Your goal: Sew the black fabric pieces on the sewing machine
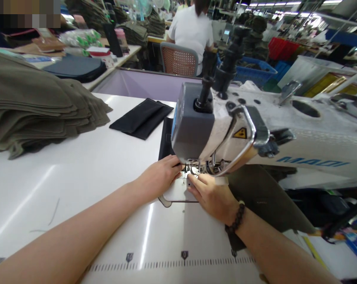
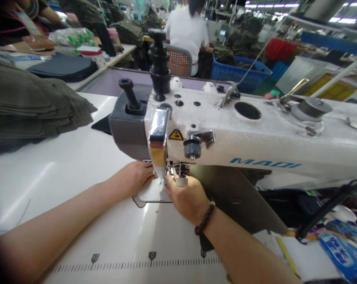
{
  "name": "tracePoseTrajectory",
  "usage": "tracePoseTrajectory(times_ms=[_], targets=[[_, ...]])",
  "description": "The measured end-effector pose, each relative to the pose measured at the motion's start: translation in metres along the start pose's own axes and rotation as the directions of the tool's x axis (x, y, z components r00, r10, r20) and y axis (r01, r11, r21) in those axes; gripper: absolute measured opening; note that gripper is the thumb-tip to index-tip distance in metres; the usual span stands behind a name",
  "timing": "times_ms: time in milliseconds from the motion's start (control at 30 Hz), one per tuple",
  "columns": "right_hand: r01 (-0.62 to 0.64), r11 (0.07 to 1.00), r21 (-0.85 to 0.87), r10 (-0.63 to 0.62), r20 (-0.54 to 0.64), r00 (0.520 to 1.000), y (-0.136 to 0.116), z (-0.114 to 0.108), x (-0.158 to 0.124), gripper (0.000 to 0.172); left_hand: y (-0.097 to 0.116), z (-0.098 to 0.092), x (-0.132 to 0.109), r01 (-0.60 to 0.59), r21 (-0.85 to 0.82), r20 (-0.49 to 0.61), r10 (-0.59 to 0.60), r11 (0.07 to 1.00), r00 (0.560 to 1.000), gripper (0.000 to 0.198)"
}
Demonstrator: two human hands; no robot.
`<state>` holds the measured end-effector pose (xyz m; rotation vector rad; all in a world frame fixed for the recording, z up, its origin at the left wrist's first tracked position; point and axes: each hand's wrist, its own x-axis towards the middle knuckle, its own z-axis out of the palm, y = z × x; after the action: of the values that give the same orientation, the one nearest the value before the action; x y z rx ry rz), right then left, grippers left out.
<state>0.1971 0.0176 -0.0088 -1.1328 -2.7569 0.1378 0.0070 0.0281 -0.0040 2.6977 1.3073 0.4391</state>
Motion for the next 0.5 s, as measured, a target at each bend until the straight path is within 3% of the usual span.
tracePoseTrajectory(times_ms=[333, 500], targets=[[0.008, 1.0, -0.022, -0.008, 0.0, 1.0, 0.0, -0.001, 0.0, 0.027, -0.003, 0.002, 0.001, -0.023, 0.018, -0.028, 0.024, 1.0, 0.999, 0.01], [0.02, 0.998, 0.066, -0.018, -0.032, 0.999, 0.002, -0.005, -0.003, 0.023, 0.008, -0.01, -0.005, -0.001, 0.109, 0.089, -0.009, 0.994, 0.996, 0.018]])
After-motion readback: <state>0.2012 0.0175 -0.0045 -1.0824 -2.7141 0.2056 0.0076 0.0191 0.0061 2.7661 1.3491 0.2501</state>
